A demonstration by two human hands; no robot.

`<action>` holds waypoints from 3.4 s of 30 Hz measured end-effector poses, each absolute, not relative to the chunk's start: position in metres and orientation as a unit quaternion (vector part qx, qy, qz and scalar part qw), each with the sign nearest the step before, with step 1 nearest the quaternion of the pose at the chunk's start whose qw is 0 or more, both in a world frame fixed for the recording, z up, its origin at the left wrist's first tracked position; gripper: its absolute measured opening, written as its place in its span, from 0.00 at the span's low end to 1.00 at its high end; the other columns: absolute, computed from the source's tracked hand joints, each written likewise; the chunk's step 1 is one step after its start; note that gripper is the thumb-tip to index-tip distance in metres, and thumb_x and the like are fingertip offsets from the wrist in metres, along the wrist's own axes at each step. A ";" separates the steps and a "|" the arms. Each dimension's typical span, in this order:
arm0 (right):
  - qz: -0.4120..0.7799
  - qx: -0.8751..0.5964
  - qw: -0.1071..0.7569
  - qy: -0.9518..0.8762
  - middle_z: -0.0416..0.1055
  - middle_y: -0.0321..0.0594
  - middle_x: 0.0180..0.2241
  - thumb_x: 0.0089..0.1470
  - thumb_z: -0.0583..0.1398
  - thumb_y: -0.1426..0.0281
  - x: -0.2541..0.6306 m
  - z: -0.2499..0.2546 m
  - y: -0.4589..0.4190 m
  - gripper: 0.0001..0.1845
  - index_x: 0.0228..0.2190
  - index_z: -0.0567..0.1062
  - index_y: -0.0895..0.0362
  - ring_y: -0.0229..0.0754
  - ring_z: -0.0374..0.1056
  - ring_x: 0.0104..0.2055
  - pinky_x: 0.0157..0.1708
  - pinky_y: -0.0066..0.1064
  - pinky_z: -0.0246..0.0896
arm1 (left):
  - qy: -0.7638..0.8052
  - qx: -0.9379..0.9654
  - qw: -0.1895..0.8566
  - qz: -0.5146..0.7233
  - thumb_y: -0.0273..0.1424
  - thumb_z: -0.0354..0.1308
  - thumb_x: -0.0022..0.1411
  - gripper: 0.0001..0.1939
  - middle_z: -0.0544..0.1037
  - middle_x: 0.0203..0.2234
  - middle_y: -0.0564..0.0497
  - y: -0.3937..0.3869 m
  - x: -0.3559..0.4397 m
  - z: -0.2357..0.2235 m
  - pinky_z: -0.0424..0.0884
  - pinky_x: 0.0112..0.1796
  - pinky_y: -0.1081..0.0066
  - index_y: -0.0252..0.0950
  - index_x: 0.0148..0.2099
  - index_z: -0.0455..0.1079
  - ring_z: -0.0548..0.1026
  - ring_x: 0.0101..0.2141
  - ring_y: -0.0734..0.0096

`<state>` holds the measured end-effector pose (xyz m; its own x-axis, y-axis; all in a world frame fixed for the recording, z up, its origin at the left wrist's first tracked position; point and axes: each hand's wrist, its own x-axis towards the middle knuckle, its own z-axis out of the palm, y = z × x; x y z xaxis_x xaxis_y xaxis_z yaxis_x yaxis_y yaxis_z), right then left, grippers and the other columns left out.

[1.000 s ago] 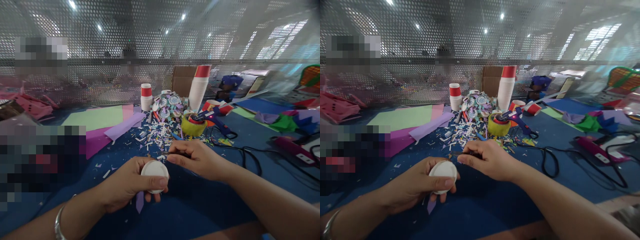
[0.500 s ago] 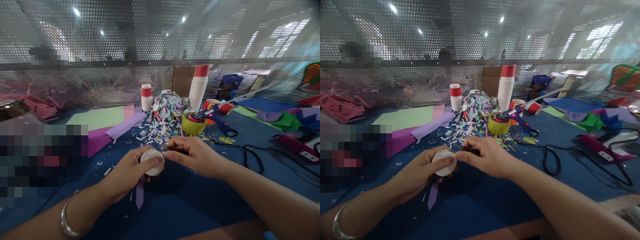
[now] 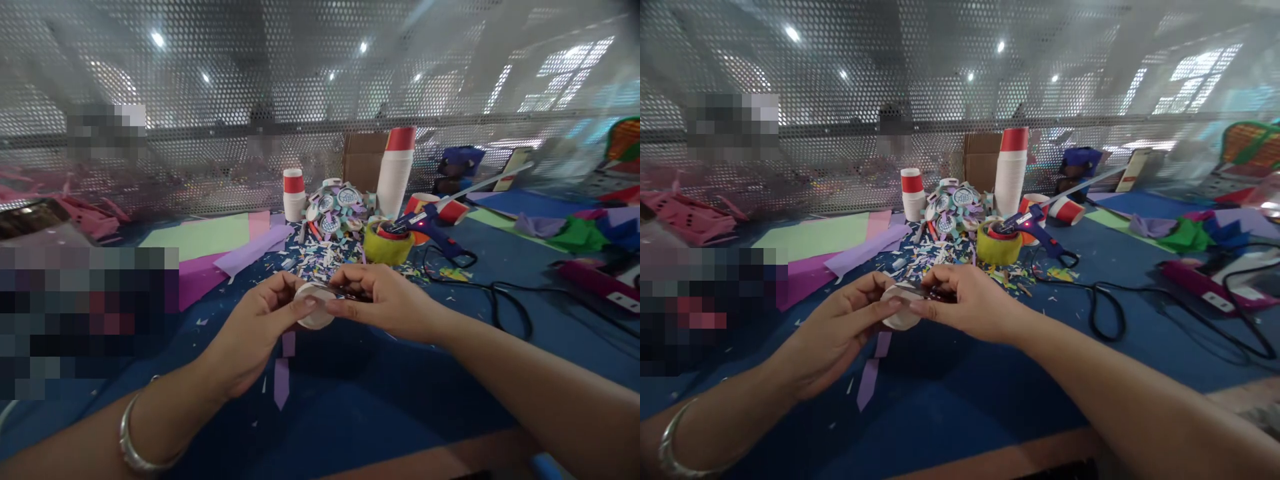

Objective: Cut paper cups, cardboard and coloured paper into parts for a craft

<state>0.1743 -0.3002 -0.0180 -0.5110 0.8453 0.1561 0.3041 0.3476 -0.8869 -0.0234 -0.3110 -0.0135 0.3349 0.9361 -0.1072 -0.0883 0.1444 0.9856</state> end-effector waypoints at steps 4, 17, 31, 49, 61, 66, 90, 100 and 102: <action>0.425 -0.374 0.330 -0.756 0.66 0.34 0.28 0.53 0.63 0.62 0.174 -0.017 -0.300 0.13 0.34 0.71 0.58 0.35 0.61 0.29 0.29 0.26 0.57 | 0.406 0.494 0.658 0.398 0.28 0.64 0.56 0.11 0.74 0.29 0.55 -0.311 -0.025 -0.012 0.69 0.36 0.75 0.36 0.34 0.63 0.71 0.32 0.76; 0.456 -0.345 0.295 -0.765 0.68 0.35 0.29 0.54 0.63 0.62 0.179 -0.015 -0.302 0.12 0.33 0.71 0.59 0.34 0.62 0.29 0.30 0.27 0.58 | 0.388 0.430 0.765 0.281 0.41 0.66 0.53 0.16 0.73 0.27 0.52 -0.307 -0.030 -0.011 0.68 0.32 0.74 0.34 0.35 0.71 0.70 0.29 0.74; 0.447 -0.335 0.325 -0.763 0.67 0.35 0.29 0.54 0.64 0.62 0.182 -0.006 -0.305 0.13 0.32 0.71 0.59 0.34 0.60 0.30 0.30 0.26 0.55 | 0.288 0.514 0.772 0.239 0.30 0.66 0.50 0.22 0.72 0.38 0.49 -0.302 -0.041 -0.004 0.65 0.34 0.75 0.37 0.49 0.69 0.69 0.34 0.72; 0.439 -0.364 0.311 -0.760 0.65 0.32 0.27 0.60 0.57 0.57 0.183 -0.004 -0.305 0.15 0.37 0.71 0.57 0.33 0.58 0.27 0.25 0.26 0.49 | 0.341 0.751 0.392 0.408 0.27 0.62 0.56 0.23 0.68 0.47 0.47 -0.296 -0.041 -0.019 0.72 0.48 0.60 0.42 0.53 0.62 0.70 0.47 0.61; 0.410 -0.374 0.274 -0.785 0.61 0.31 0.25 0.59 0.57 0.57 0.181 -0.004 -0.309 0.15 0.37 0.72 0.57 0.33 0.56 0.25 0.25 0.27 0.49 | 0.311 0.812 0.274 0.410 0.24 0.61 0.57 0.23 0.65 0.52 0.47 -0.295 -0.043 -0.027 0.74 0.48 0.59 0.45 0.53 0.63 0.67 0.53 0.60; 0.390 -0.375 0.270 -0.796 0.61 0.30 0.23 0.60 0.57 0.58 0.181 -0.002 -0.310 0.14 0.33 0.71 0.57 0.33 0.56 0.24 0.23 0.26 0.48 | 0.302 0.823 0.250 0.412 0.23 0.61 0.58 0.23 0.64 0.53 0.48 -0.295 -0.043 -0.026 0.75 0.47 0.60 0.47 0.53 0.63 0.65 0.55 0.58; 0.374 -0.385 0.264 -0.801 0.55 0.28 0.20 0.60 0.56 0.56 0.180 -0.003 -0.309 0.17 0.29 0.70 0.57 0.31 0.52 0.20 0.20 0.26 0.44 | 0.354 0.792 0.249 0.431 0.27 0.63 0.57 0.23 0.65 0.49 0.50 -0.306 -0.041 -0.019 0.72 0.52 0.53 0.49 0.52 0.63 0.68 0.52 0.58; 0.363 -0.399 0.262 -0.800 0.58 0.29 0.20 0.59 0.57 0.61 0.177 -0.004 -0.311 0.13 0.29 0.72 0.57 0.31 0.52 0.20 0.19 0.25 0.45 | 0.371 0.810 0.201 0.408 0.26 0.63 0.56 0.21 0.68 0.48 0.49 -0.308 -0.043 -0.018 0.74 0.48 0.51 0.48 0.51 0.66 0.69 0.51 0.54; 0.351 -0.402 0.258 -0.805 0.58 0.29 0.20 0.59 0.57 0.60 0.177 -0.005 -0.311 0.13 0.29 0.72 0.57 0.31 0.52 0.20 0.20 0.26 0.45 | 0.371 0.817 0.181 0.402 0.26 0.62 0.56 0.22 0.68 0.48 0.49 -0.308 -0.043 -0.018 0.75 0.46 0.52 0.48 0.51 0.66 0.69 0.51 0.54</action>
